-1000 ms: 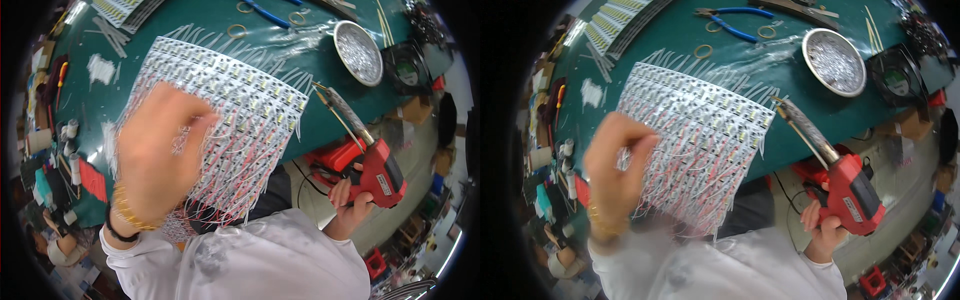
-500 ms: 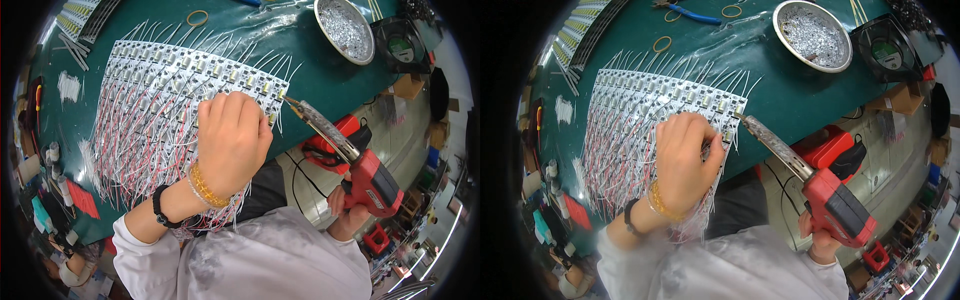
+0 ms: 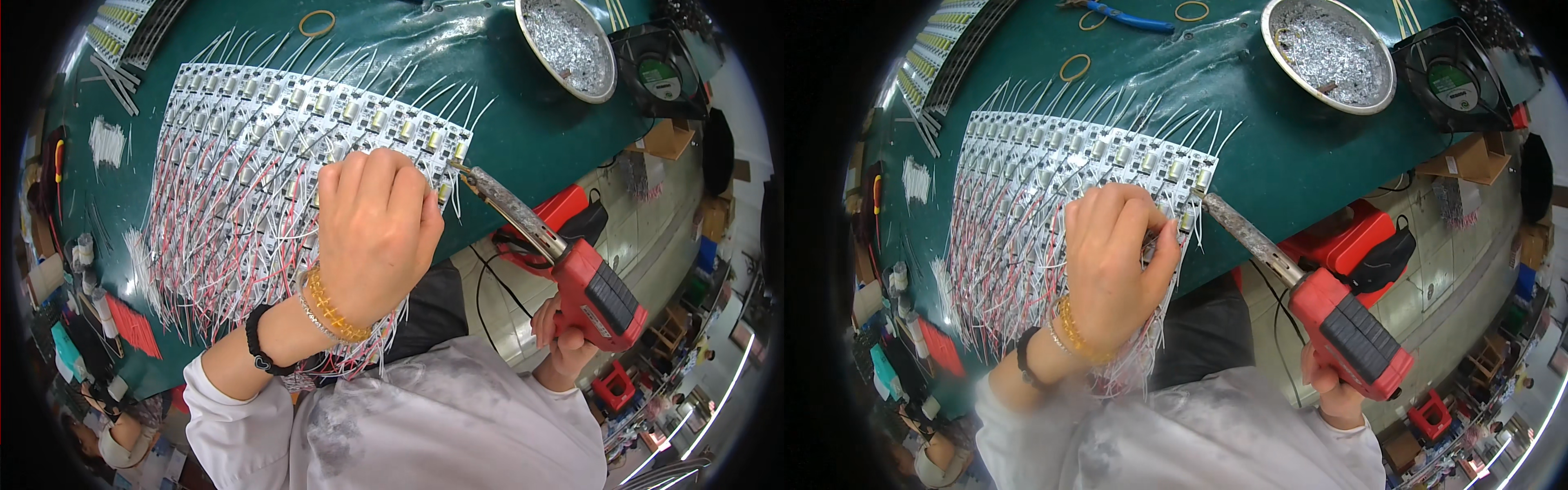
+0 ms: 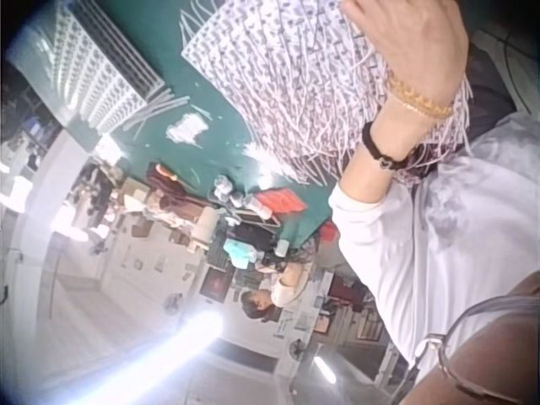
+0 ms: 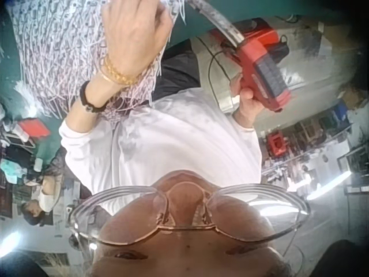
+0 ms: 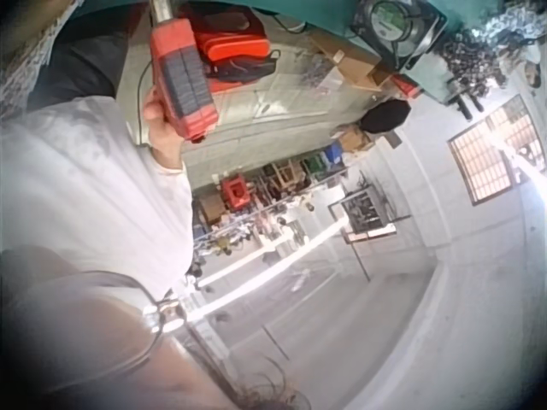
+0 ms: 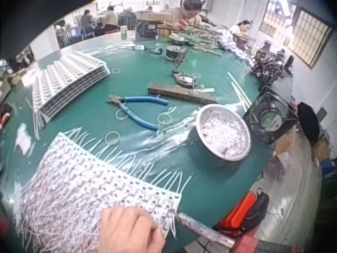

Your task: The person solders wires onto a circuit board with a soldering tool, moves the finished board away, and places a new board on the workbench before aligning a metal strip over it.

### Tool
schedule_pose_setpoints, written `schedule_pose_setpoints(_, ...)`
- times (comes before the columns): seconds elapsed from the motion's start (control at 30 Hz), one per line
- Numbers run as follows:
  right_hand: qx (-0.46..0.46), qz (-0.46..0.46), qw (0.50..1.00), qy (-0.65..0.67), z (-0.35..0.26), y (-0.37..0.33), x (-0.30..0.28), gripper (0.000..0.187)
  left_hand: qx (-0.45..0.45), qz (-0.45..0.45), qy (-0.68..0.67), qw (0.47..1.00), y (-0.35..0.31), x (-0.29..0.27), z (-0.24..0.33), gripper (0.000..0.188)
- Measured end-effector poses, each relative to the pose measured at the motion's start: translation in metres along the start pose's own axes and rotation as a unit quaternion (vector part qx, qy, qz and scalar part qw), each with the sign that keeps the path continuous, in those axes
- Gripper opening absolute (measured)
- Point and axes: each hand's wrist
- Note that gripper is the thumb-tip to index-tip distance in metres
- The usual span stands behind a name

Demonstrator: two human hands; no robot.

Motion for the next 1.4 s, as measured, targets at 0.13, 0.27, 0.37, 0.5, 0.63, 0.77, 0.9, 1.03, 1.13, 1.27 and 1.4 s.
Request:
schedule_pose_setpoints(0.13, -0.017, -0.004, 1.000, 0.005, 0.002, -0.003, -0.004, 0.077, 0.000, 0.008, -0.004, 1.000, 0.000, 0.000, 0.001, 0.014)
schedule_pose_setpoints(0.27, -0.022, 0.002, 0.999, 0.042, 0.002, -0.002, -0.001, 0.073, 0.009, 0.017, 0.003, 1.000, 0.000, 0.002, -0.002, 0.014)
schedule_pose_setpoints(0.37, -0.003, 0.007, 0.999, 0.049, 0.002, -0.003, 0.002, 0.074, 0.010, 0.024, 0.001, 1.000, 0.001, 0.000, -0.004, 0.015)
schedule_pose_setpoints(0.5, -0.050, 0.029, 0.998, -0.004, 0.010, 0.001, 0.007, 0.076, -0.021, 0.003, 0.037, 0.999, -0.003, -0.008, -0.003, 0.013)
schedule_pose_setpoints(0.63, -0.058, 0.025, 0.993, 0.101, 0.013, 0.002, -0.003, 0.075, 0.020, 0.071, 0.008, 0.997, -0.007, -0.021, 0.010, 0.011)
schedule_pose_setpoints(0.77, -0.063, -0.003, 0.990, 0.122, 0.014, 0.020, 0.021, 0.073, -0.052, 0.070, 0.221, 0.971, -0.033, -0.103, -0.037, 0.012)
schedule_pose_setpoints(0.9, -0.097, -0.007, 0.993, 0.060, 0.010, 0.036, 0.026, 0.067, -0.249, 0.068, 0.405, 0.877, -0.102, -0.182, -0.127, 0.013)
schedule_pose_setpoints(1.03, -0.170, -0.038, 0.984, 0.024, -0.002, 0.042, 0.030, 0.059, -0.319, 0.083, 0.293, 0.897, -0.133, -0.202, -0.156, 0.018)
schedule_pose_setpoints(1.13, -0.267, -0.013, 0.959, -0.090, -0.023, 0.048, 0.035, 0.055, -0.363, 0.084, 0.173, 0.911, -0.131, -0.199, -0.166, 0.021)
schedule_pose_setpoints(1.27, -0.363, 0.006, 0.912, -0.192, -0.054, 0.059, 0.047, 0.051, -0.335, 0.128, 0.178, 0.916, -0.141, -0.201, -0.174, 0.017)
schedule_pose_setpoints(1.4, -0.364, 0.031, 0.900, -0.238, -0.087, 0.068, 0.042, 0.037, -0.380, 0.101, 0.169, 0.904, -0.132, -0.215, -0.167, 0.014)
Point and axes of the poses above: each hand's wrist, its own y-axis towards the middle knuckle, its own x-axis out of the palm, z = x × y, and after that the axes turned 1 degree about y, right-handed
